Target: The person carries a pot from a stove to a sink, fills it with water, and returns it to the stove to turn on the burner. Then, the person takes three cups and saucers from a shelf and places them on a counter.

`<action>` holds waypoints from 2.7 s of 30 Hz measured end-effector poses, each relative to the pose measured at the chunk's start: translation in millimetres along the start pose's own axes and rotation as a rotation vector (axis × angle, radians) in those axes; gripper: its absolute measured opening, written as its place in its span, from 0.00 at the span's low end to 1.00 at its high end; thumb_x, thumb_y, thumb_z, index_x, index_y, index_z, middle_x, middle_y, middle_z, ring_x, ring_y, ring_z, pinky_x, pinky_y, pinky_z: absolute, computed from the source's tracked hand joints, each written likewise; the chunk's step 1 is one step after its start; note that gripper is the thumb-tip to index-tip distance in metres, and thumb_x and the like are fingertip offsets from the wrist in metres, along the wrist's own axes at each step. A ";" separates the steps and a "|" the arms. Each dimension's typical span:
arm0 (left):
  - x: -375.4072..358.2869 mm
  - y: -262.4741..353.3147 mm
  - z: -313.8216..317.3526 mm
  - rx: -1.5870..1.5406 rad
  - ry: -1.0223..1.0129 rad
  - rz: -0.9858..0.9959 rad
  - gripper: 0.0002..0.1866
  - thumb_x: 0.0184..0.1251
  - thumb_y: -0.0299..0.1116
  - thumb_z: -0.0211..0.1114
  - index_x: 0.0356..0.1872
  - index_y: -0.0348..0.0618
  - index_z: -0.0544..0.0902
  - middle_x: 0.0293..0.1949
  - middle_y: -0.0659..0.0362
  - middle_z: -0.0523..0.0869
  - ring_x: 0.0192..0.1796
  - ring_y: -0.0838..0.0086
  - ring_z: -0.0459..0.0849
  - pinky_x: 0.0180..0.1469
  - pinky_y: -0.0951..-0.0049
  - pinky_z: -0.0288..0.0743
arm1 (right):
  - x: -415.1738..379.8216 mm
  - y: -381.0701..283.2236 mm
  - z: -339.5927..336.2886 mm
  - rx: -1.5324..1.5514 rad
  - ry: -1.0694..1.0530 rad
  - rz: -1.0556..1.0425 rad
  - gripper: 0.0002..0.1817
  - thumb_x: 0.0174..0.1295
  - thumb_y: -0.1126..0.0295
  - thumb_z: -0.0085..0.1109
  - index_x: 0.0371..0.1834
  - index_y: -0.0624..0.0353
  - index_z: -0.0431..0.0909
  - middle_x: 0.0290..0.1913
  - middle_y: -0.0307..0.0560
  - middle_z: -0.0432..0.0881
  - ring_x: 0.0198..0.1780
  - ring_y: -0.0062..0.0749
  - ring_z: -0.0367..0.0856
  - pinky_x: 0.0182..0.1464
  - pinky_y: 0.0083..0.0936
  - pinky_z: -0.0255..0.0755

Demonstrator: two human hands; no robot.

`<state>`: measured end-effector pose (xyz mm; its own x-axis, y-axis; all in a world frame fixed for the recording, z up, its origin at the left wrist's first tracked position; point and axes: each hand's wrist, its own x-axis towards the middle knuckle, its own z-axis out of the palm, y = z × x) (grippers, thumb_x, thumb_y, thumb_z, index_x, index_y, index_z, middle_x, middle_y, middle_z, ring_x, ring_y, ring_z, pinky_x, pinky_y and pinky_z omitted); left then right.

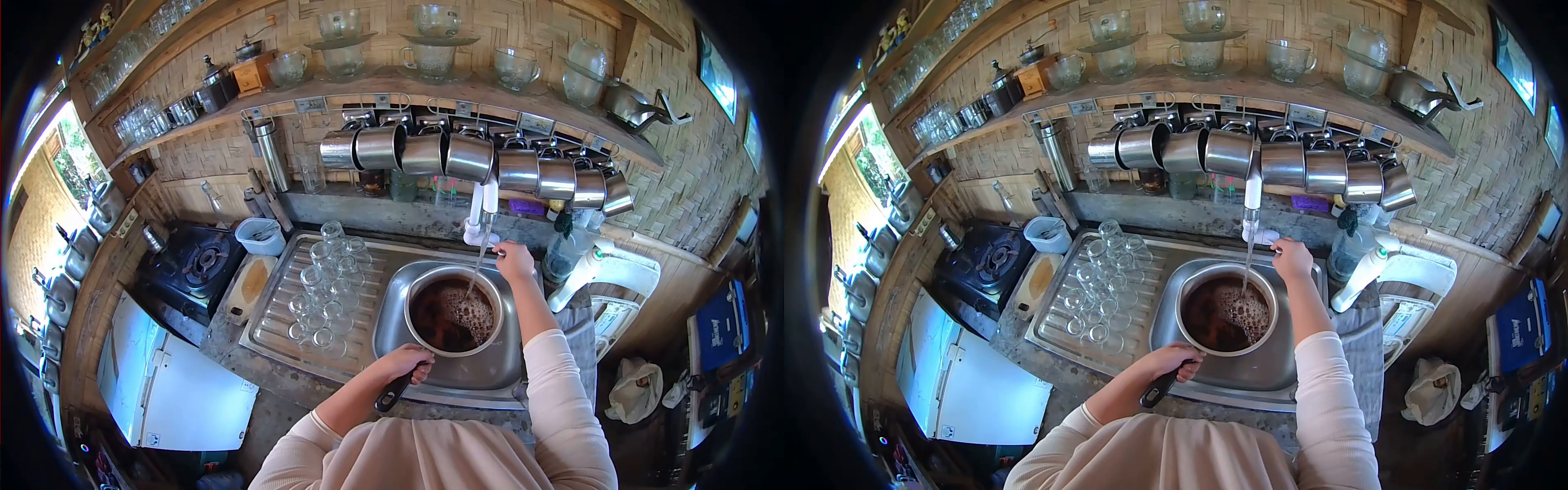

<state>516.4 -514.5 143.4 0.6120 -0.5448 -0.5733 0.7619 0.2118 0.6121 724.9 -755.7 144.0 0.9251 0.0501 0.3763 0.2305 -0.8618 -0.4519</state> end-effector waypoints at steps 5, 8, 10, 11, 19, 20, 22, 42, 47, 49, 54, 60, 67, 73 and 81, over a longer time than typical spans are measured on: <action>-0.7 -0.2 2.3 0.004 0.002 -0.008 0.11 0.61 0.29 0.52 0.19 0.45 0.66 0.15 0.66 0.65 0.14 0.84 0.61 0.15 0.82 0.54 | 2.5 0.5 -0.2 -0.021 -0.021 0.007 0.10 0.40 0.74 0.56 0.27 0.46 0.81 0.33 0.38 0.80 0.35 0.40 0.79 0.37 0.31 0.73; -1.2 -0.5 2.6 0.003 -0.007 -0.013 0.10 0.61 0.29 0.52 0.20 0.44 0.66 0.14 0.66 0.65 0.15 0.84 0.61 0.15 0.82 0.54 | 4.2 0.2 -1.8 -0.025 -0.047 0.020 0.10 0.39 0.74 0.57 0.27 0.46 0.80 0.34 0.37 0.80 0.36 0.39 0.79 0.38 0.32 0.73; -2.9 -0.3 2.8 0.001 -0.007 -0.017 0.10 0.61 0.29 0.52 0.20 0.44 0.66 0.15 0.66 0.65 0.15 0.83 0.61 0.15 0.82 0.55 | 4.7 -1.2 -2.1 -0.017 -0.055 0.022 0.10 0.38 0.73 0.57 0.26 0.46 0.80 0.35 0.37 0.80 0.36 0.38 0.79 0.38 0.32 0.73; -3.6 0.1 3.0 0.004 -0.005 -0.017 0.09 0.61 0.29 0.52 0.21 0.43 0.66 0.14 0.66 0.65 0.15 0.83 0.61 0.15 0.82 0.55 | 5.1 -1.7 -2.3 -0.021 -0.057 0.029 0.10 0.38 0.73 0.57 0.26 0.46 0.80 0.35 0.37 0.80 0.36 0.38 0.79 0.38 0.31 0.73; -1.3 -3.3 0.0 0.020 -0.014 -0.002 0.09 0.61 0.29 0.51 0.21 0.43 0.66 0.14 0.66 0.65 0.15 0.83 0.61 0.15 0.82 0.55 | 6.5 -2.0 -4.5 -0.021 -0.060 0.021 0.10 0.40 0.73 0.56 0.26 0.46 0.81 0.33 0.39 0.80 0.36 0.40 0.79 0.38 0.30 0.73; -1.9 -3.2 1.0 0.021 -0.003 -0.007 0.09 0.61 0.29 0.51 0.21 0.43 0.66 0.14 0.65 0.65 0.15 0.83 0.61 0.15 0.82 0.55 | 6.1 -1.8 -4.3 -0.008 -0.052 0.022 0.10 0.40 0.73 0.56 0.26 0.46 0.81 0.33 0.39 0.80 0.36 0.40 0.79 0.38 0.30 0.73; -1.8 -3.2 0.8 0.022 0.010 -0.012 0.09 0.61 0.29 0.51 0.21 0.43 0.66 0.14 0.65 0.64 0.15 0.83 0.61 0.15 0.82 0.55 | 6.6 -1.7 -3.6 0.006 -0.044 0.024 0.10 0.39 0.73 0.56 0.26 0.46 0.81 0.34 0.39 0.80 0.36 0.40 0.79 0.38 0.30 0.73; -3.2 -0.4 5.8 0.053 -0.008 0.008 0.09 0.60 0.28 0.50 0.21 0.45 0.64 0.13 0.66 0.62 0.15 0.83 0.60 0.16 0.81 0.53 | 42.2 -15.9 -15.2 -0.062 -0.177 0.193 0.06 0.42 0.68 0.55 0.21 0.46 0.83 0.33 0.46 0.81 0.40 0.41 0.79 0.42 0.32 0.73; -3.8 3.0 9.4 0.057 -0.006 0.015 0.10 0.59 0.28 0.49 0.19 0.44 0.63 0.13 0.66 0.62 0.15 0.83 0.61 0.16 0.81 0.53 | 63.9 -9.7 -8.2 -0.077 -0.168 0.204 0.07 0.45 0.66 0.54 0.24 0.47 0.83 0.34 0.48 0.81 0.40 0.42 0.79 0.42 0.34 0.73; -2.6 3.5 9.4 0.056 0.004 0.012 0.11 0.59 0.28 0.49 0.18 0.44 0.63 0.13 0.66 0.62 0.15 0.83 0.61 0.16 0.81 0.53 | 71.0 -8.3 -7.9 -0.086 -0.169 0.198 0.07 0.45 0.66 0.54 0.24 0.47 0.83 0.34 0.48 0.81 0.40 0.43 0.79 0.42 0.34 0.72; -2.2 5.9 12.1 0.031 0.004 0.015 0.10 0.59 0.27 0.50 0.19 0.43 0.63 0.14 0.65 0.63 0.14 0.82 0.61 0.16 0.80 0.53 | 87.8 -4.2 -5.4 -0.047 -0.244 0.257 0.11 0.40 0.68 0.54 0.28 0.51 0.83 0.37 0.51 0.81 0.42 0.45 0.78 0.44 0.35 0.72; -3.8 9.5 14.5 0.070 0.007 0.033 0.11 0.59 0.28 0.50 0.18 0.43 0.62 0.14 0.64 0.63 0.15 0.81 0.61 0.17 0.78 0.55 | 99.2 -5.8 -4.9 0.005 -0.232 0.328 0.09 0.39 0.66 0.55 0.24 0.52 0.83 0.37 0.54 0.81 0.43 0.46 0.78 0.46 0.36 0.71; -7.3 10.1 16.3 0.048 0.023 0.019 0.11 0.59 0.28 0.51 0.19 0.43 0.63 0.14 0.64 0.64 0.14 0.81 0.61 0.16 0.78 0.55 | 105.6 41.2 36.7 -0.020 -0.304 0.158 0.14 0.43 0.67 0.54 0.35 0.52 0.82 0.41 0.57 0.79 0.45 0.51 0.76 0.48 0.38 0.69; -18.3 3.5 11.8 0.062 -0.023 0.006 0.12 0.61 0.28 0.50 0.17 0.44 0.64 0.13 0.65 0.64 0.14 0.82 0.62 0.16 0.81 0.54 | -22.9 2.3 -16.3 0.850 -0.240 0.435 0.27 0.54 0.62 0.56 0.59 0.53 0.64 0.51 0.49 0.71 0.50 0.35 0.70 0.53 0.32 0.63; -60.5 -13.2 20.3 0.145 0.031 0.067 0.15 0.61 0.29 0.50 0.14 0.44 0.64 0.12 0.65 0.65 0.15 0.82 0.63 0.17 0.80 0.55 | -112.9 -59.7 -89.7 0.802 -0.738 0.506 0.31 0.55 0.60 0.56 0.62 0.52 0.60 0.50 0.41 0.72 0.44 0.22 0.73 0.38 0.19 0.71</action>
<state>465.1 -500.8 181.0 0.6680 -0.5078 -0.5439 0.6821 0.1257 0.7203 579.6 -755.2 201.0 0.8542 0.2999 -0.4247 -0.3291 -0.3205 -0.8882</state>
